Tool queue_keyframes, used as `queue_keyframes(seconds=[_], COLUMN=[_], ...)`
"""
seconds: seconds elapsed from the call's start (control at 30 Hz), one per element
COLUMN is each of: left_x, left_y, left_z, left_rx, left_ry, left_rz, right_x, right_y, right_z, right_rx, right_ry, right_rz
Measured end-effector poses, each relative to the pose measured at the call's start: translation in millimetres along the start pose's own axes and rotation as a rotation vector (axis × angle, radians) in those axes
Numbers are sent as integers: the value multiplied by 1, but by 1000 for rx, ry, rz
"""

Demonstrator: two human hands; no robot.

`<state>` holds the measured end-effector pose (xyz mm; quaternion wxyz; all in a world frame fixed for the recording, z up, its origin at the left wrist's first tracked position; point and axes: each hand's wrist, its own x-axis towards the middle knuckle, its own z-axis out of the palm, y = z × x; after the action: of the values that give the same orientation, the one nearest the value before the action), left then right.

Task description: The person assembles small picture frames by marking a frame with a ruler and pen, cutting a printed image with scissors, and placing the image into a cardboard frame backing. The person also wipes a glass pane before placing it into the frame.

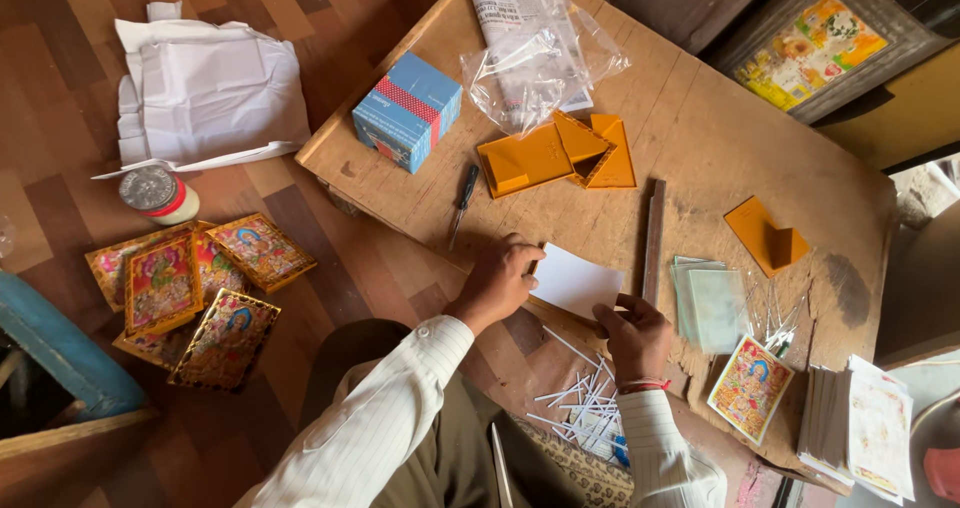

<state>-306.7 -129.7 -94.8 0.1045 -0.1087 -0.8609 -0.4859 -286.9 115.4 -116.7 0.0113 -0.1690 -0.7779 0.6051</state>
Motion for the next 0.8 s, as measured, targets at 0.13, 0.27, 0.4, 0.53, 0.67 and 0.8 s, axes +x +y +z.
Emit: queue_keyframes(seconds=[0.13, 0.27, 0.4, 0.53, 0.67, 0.8], left_x=[1, -1, -5, -7, -5, -3], left_y=[-7, -11, -10, -6, -3, -1], left_z=[2, 6, 9, 12, 16, 19], left_rx=[-1, 9, 7, 35, 27, 63], left_ry=[-17, -13, -18, -76, -54, -68], left_rz=[3, -31, -18, -66, -17, -35], right_x=[-4, -11, -14, -15, -22, -33], right_y=[-8, -13, -13, -14, -18, -18], right_z=[7, 9, 12, 16, 17, 12], right_rx=[-24, -129, -70, -111, -610, -778], right_ry=[5, 65, 38, 71, 213, 292], right_rz=[15, 48, 54, -14, -205, -627])
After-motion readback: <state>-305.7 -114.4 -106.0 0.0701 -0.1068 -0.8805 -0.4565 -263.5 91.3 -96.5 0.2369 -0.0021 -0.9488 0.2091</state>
